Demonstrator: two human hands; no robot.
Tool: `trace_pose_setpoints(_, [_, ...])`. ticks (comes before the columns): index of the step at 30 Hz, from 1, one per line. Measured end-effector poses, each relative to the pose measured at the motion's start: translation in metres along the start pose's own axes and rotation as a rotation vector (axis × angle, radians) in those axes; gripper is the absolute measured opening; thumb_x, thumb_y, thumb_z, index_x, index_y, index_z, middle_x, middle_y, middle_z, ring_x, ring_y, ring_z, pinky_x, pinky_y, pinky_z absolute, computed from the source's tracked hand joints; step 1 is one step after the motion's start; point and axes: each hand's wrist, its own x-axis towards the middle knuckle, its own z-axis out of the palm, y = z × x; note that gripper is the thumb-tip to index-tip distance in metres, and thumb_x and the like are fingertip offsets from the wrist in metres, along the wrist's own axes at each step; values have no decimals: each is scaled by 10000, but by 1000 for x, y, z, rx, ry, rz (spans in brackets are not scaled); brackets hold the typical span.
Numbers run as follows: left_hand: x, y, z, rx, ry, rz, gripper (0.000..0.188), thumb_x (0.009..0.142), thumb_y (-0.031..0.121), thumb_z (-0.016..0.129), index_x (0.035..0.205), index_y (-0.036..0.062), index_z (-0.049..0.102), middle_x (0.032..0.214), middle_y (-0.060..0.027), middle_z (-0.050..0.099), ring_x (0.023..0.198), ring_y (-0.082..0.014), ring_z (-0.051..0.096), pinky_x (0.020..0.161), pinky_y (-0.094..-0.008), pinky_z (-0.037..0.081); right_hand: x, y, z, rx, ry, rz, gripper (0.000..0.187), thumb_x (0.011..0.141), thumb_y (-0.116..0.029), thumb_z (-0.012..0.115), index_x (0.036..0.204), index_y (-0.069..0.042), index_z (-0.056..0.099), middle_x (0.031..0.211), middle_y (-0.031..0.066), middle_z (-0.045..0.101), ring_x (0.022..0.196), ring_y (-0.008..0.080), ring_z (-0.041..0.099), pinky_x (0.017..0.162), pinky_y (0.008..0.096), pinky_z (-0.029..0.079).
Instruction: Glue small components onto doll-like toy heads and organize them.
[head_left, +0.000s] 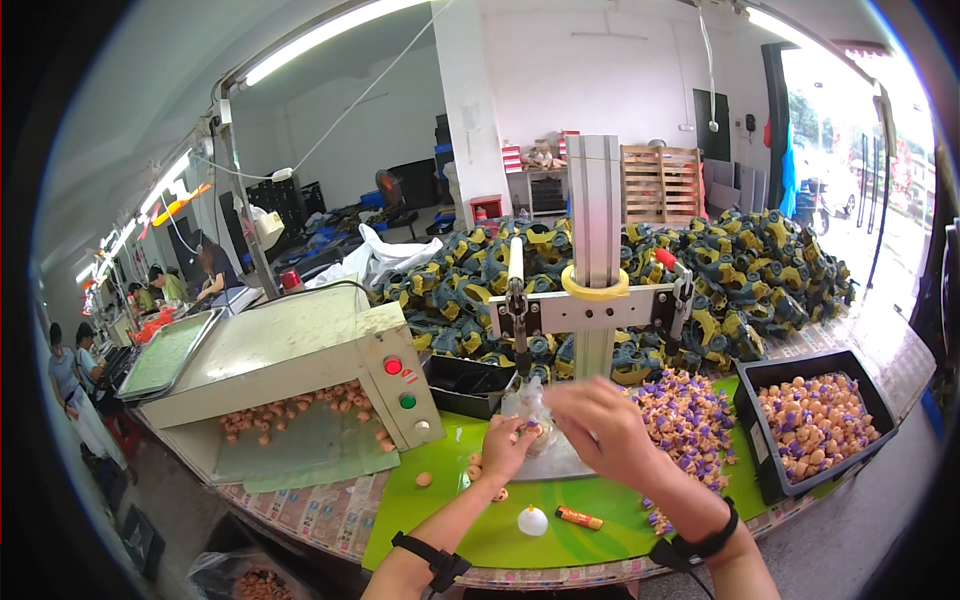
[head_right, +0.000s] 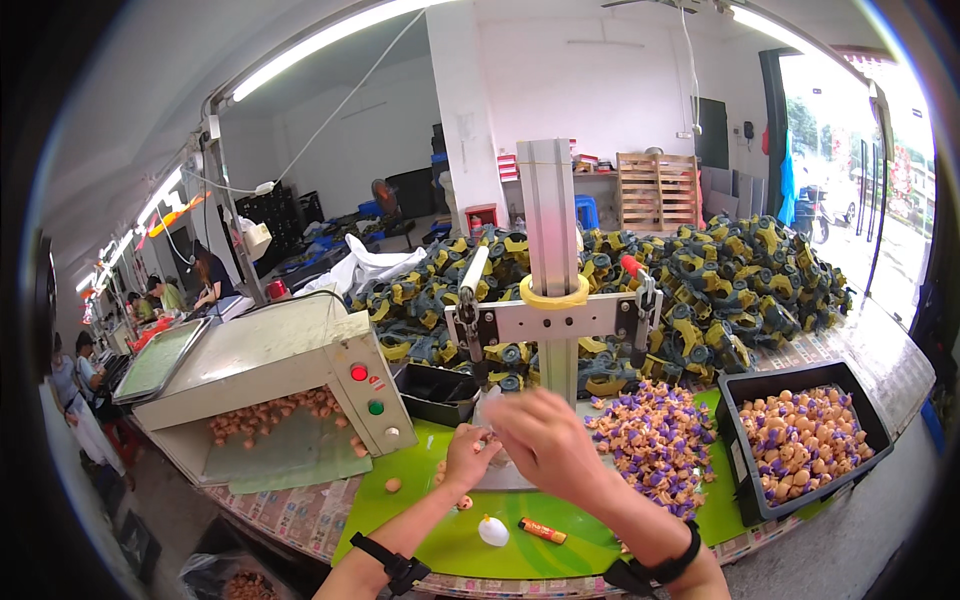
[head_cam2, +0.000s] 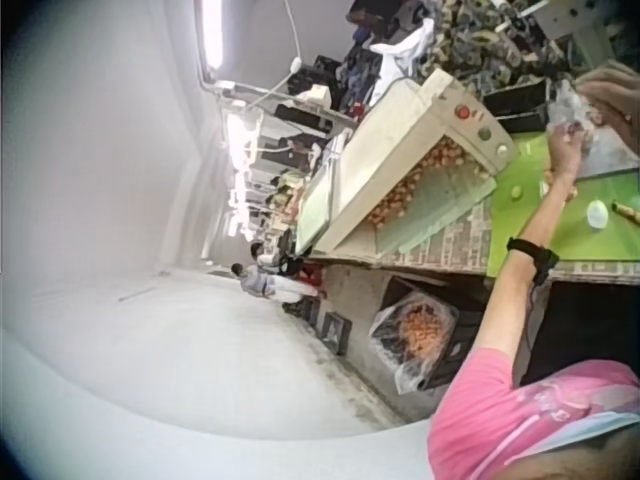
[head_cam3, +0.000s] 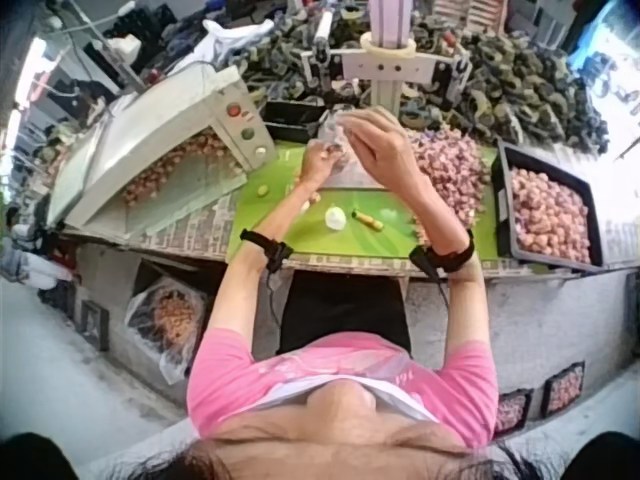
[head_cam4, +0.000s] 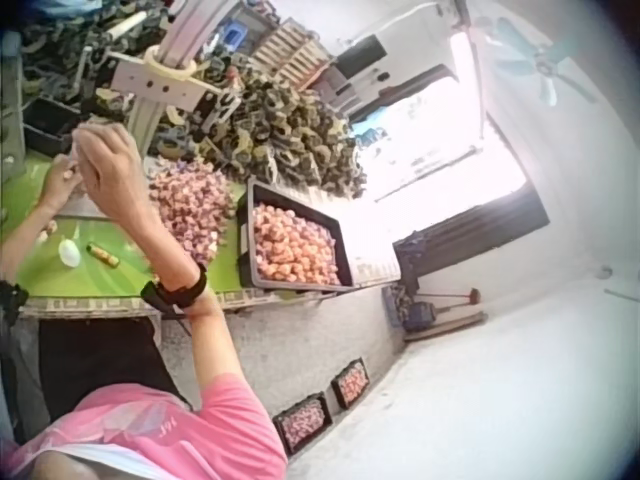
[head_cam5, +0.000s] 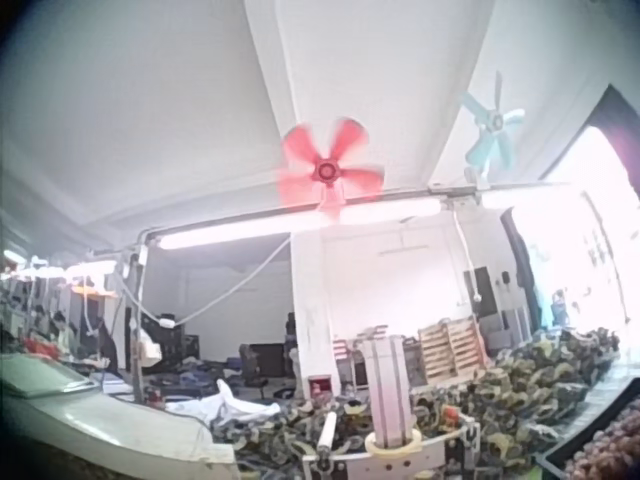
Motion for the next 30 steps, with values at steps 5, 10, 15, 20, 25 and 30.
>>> trace_pose_setpoints(5, [0, 0, -6, 95, -53, -49, 262, 785, 264, 734, 933, 49, 706, 890, -123, 574, 720, -233, 555, 668, -337, 455, 93, 35, 44, -370, 228, -3, 466, 827, -221, 676, 1203, 21, 544, 995, 161, 655, 920, 333, 603, 885, 412, 422])
trace_pose_setpoints(10, [2, 5, 6, 62, -48, -45, 271, 785, 262, 742, 932, 38, 704, 872, -113, 590, 700, -225, 571, 653, -329, 465, 148, 67, 46, 96, 23, 702, 932, 767, -436, 746, 1412, 60, 292, 1209, 285, 550, 1120, 352, 568, 988, 461, 412])
trace_pose_setpoints(15, [3, 1, -3, 70, -83, -74, 266, 778, 250, 760, 905, 24, 699, 867, -84, 605, 712, -186, 583, 655, -310, 469, 151, 15, 15, 497, 89, 530, 911, 733, -303, 802, 1425, -4, 290, 1212, 232, 543, 1101, 307, 574, 965, 414, 449])
trace_pose_setpoints(20, [3, -42, 5, -456, -220, 28, 252, 860, 169, 652, 1097, 93, 615, 942, -42, 625, 784, -147, 591, 654, -277, 484, 86, -59, 14, 208, -309, -138, 241, 751, -178, 742, 963, -89, 670, 1133, 58, 627, 1080, 267, 603, 1063, 464, 313])
trace_pose_setpoints(25, [-35, -6, -42, -911, -296, -741, 269, 898, 150, 614, 1157, 98, 561, 1031, -48, 630, 855, -141, 603, 656, -266, 495, 28, -42, 15, 14, -233, -121, 474, 758, -230, 751, 1187, -103, 595, 1318, 99, 536, 1251, 262, 481, 1067, 469, 293])
trace_pose_setpoints(30, [-89, 29, -112, -1220, -346, -871, 289, 938, 127, 571, 1216, 78, 513, 1130, -52, 606, 911, -118, 604, 659, -250, 512, -52, -44, 29, 14, 31, 219, 720, 719, -191, 773, 1342, -26, 451, 1387, 198, 442, 1255, 363, 435, 1041, 447, 335])
